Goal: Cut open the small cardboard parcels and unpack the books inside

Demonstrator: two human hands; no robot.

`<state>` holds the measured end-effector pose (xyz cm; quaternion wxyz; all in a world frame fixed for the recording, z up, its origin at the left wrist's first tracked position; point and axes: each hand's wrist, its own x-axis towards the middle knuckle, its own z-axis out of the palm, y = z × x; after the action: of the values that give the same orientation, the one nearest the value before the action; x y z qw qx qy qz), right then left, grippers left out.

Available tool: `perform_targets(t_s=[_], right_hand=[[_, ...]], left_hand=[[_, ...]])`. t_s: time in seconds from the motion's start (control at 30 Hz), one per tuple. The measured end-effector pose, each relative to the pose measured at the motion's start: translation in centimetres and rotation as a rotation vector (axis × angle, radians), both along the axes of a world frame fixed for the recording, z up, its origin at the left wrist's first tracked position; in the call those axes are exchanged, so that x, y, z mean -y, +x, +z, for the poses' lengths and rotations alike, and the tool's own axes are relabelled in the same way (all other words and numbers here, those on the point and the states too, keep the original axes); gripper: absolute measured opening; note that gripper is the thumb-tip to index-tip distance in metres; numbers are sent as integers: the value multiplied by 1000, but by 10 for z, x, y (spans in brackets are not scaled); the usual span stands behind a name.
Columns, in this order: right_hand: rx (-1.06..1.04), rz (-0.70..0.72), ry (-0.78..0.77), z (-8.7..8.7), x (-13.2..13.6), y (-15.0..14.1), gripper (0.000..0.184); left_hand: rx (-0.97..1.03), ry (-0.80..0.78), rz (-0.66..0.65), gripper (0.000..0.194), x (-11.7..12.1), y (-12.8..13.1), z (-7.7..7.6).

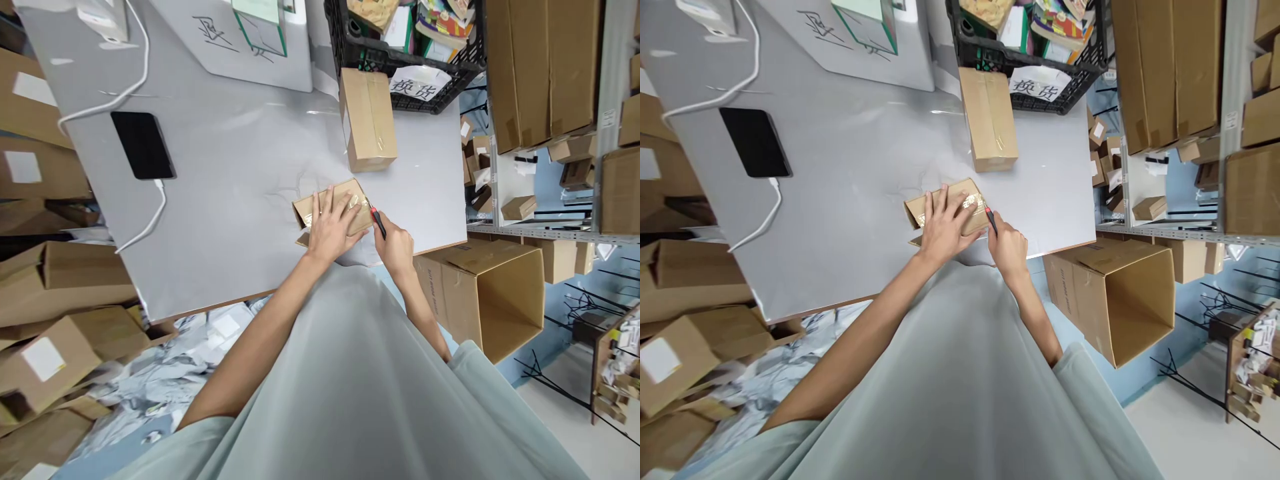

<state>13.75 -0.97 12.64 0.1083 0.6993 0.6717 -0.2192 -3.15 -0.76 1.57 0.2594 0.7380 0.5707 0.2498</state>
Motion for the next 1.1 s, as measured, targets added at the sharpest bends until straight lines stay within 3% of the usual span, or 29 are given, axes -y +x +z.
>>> perform_targets(t_s=[0.2,0.63,0.97,1.03,1.1], right_hand=[[68,62,-34,-3,-18,-12,56],[141,-24,-66,7,-17,-39,46],[172,-78,-155,18,29,-1,38],[78,-110,-78,19,38,11,39],[-34,-185,69,8,41,28,43]], left_hand=[[21,-14,2,68,0,1,3],[127,-14,34,57,3,4,0],[95,-18,29,66,2,-1,1],[86,-9,28,66,2,-2,0],[68,1,23,66,2,-2,0]])
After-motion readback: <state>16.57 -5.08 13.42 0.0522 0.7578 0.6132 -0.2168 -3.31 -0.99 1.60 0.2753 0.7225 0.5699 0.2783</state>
